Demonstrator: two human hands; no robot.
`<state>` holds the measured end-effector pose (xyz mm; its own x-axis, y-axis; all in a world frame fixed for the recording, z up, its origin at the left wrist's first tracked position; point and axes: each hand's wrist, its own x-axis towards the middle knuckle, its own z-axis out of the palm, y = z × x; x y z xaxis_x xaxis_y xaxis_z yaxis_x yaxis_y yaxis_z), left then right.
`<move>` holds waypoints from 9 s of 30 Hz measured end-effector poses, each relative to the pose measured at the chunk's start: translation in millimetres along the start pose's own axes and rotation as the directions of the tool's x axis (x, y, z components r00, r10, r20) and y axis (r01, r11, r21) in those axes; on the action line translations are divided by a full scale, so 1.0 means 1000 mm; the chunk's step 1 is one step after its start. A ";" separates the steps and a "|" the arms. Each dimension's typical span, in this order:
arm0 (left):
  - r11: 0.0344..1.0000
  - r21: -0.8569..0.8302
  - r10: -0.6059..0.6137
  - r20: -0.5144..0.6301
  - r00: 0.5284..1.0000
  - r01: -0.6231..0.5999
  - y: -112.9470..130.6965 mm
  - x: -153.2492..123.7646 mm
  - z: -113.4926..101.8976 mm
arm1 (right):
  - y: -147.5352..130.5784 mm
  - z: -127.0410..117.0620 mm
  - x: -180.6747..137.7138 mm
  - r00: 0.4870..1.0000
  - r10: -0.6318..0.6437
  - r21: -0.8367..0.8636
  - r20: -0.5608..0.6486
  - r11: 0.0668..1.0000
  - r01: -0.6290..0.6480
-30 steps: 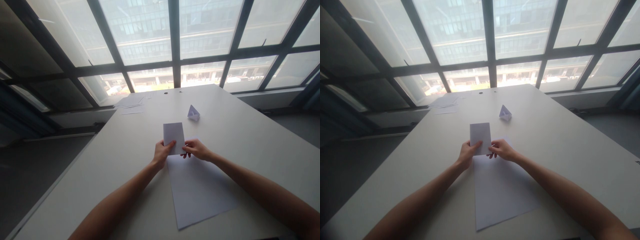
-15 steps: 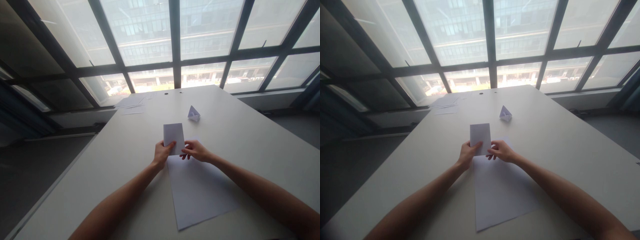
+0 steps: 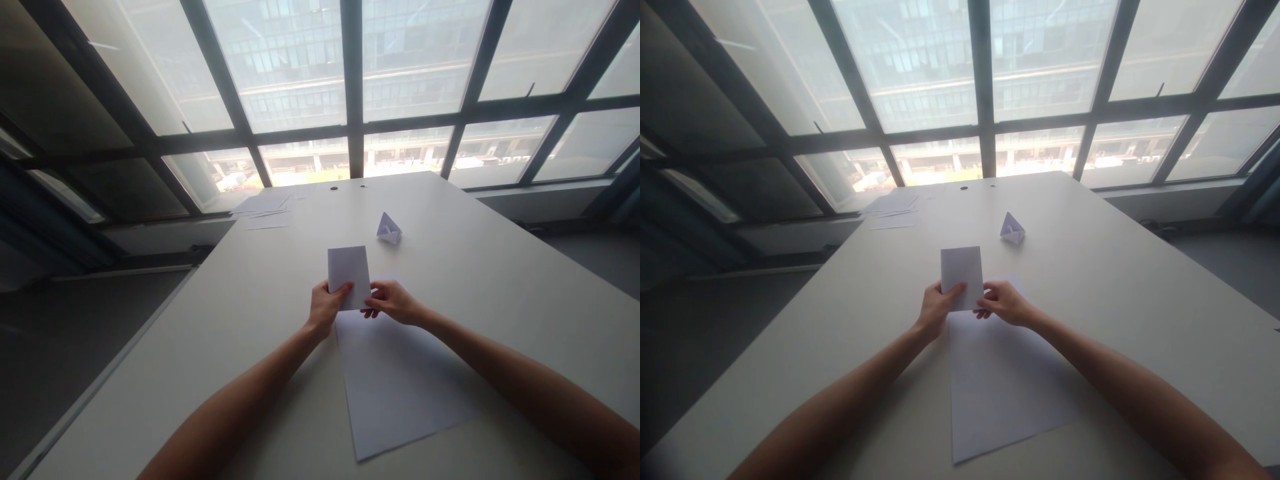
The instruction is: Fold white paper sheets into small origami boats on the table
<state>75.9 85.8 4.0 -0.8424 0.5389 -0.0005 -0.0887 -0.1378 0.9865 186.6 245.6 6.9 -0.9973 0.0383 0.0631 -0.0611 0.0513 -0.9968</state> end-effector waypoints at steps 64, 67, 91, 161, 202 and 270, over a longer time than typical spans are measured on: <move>0.977 -0.131 -0.138 0.213 0.967 0.168 0.013 0.026 -0.034 | 0.011 -0.017 -0.004 0.998 0.065 -0.109 0.026 0.992 -0.061; 0.978 -0.164 -0.104 0.170 0.980 0.132 0.010 0.029 -0.035 | 0.012 -0.016 -0.004 0.997 0.075 -0.111 0.033 0.991 -0.071; 0.978 -0.207 0.027 0.153 0.988 0.006 0.015 0.016 -0.021 | 0.005 -0.004 -0.008 1.000 0.007 -0.215 0.024 0.977 -0.002; 0.931 0.096 -0.352 0.485 0.800 0.351 0.014 0.006 -0.014 | 0.014 -0.025 0.011 0.630 0.010 0.184 -0.777 0.960 0.211; 0.984 -0.111 -0.103 0.284 0.953 0.140 0.010 0.009 -0.011 | -0.014 -0.011 -0.009 0.873 -0.483 -0.876 -0.062 0.446 0.185; 0.179 0.830 0.047 0.529 0.847 -0.528 -0.013 -0.018 -0.014 | 0.019 -0.029 0.005 0.868 -0.164 -0.626 -0.469 0.755 -0.196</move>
<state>84.9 66.5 -11.3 -0.4367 0.8898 0.1322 0.8703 0.3807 0.3125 181.2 275.3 -10.2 -0.8361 0.4928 0.2410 0.1749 0.6558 -0.7344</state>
